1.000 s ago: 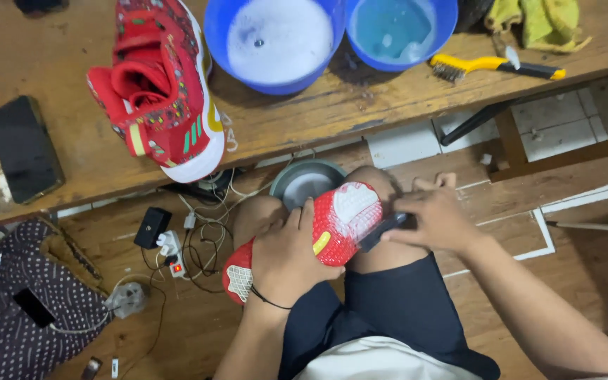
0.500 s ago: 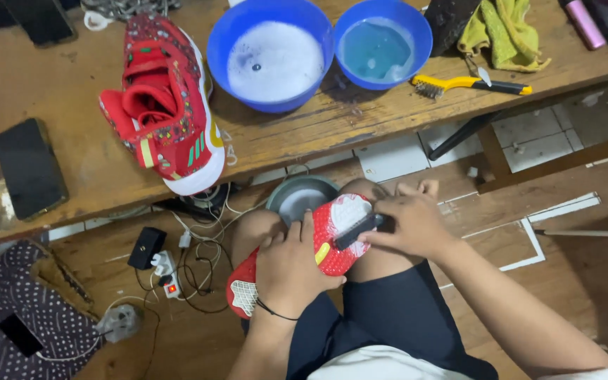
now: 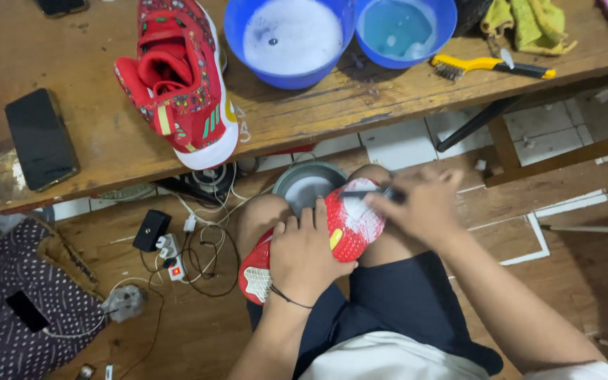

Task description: The person sits on the floor and cleans a red and white sneaker. They first wipe the shoe with a yellow cloth, then use a black brush to scrub the sole and upper parts, repeatedly dipping the brush into a blue bowl of soapy water.

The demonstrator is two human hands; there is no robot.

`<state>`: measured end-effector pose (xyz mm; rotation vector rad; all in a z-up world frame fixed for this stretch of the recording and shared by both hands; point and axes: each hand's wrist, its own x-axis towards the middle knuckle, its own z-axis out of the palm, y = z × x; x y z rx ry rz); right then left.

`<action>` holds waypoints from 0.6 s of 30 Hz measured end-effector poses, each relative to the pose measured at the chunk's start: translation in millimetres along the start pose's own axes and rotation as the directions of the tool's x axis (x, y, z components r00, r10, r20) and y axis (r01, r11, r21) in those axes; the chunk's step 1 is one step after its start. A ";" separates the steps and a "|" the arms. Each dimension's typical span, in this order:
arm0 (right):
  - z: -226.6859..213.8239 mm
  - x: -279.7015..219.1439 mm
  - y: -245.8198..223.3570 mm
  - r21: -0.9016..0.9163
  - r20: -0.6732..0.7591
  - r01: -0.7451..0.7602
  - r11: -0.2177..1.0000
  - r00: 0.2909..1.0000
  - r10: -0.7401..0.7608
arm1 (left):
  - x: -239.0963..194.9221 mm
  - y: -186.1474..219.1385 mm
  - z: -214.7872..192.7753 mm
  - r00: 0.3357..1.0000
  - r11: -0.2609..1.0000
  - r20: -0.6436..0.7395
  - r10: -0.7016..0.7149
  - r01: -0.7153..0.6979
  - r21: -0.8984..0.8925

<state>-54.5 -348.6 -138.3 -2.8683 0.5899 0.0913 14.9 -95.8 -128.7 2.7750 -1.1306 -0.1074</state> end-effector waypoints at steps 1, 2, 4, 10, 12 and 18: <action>-1.5 -2.5 -1.5 0.006 0.005 -0.004 1.000 1.000 0.004 | -0.4 -0.9 -1.8 1.000 1.000 0.008 0.002 -0.002 0.003; -3.3 -5.3 -2.8 0.032 0.045 -0.038 0.999 0.998 0.036 | -1.1 -1.3 -3.9 0.999 1.000 0.053 -0.007 0.007 -0.015; -12.8 -2.6 1.2 0.057 0.072 -0.070 0.996 0.995 0.066 | 1.6 -1.6 -5.4 0.996 0.999 0.086 -0.012 0.014 -0.029; -18.8 -14.7 -10.3 0.057 0.004 -0.014 0.998 1.000 0.014 | 0.5 0.0 -0.9 1.000 1.000 0.028 -0.004 0.004 -0.014; 0.7 -0.4 11.7 -0.072 -0.050 -0.120 0.990 0.992 0.117 | 1.6 0.5 2.6 1.000 1.000 -0.006 -0.017 0.017 -0.020; -13.6 -23.0 -21.8 0.118 -0.248 0.171 0.978 0.959 -0.138 | -1.2 -1.6 13.8 0.997 0.999 -0.064 -0.031 0.033 0.017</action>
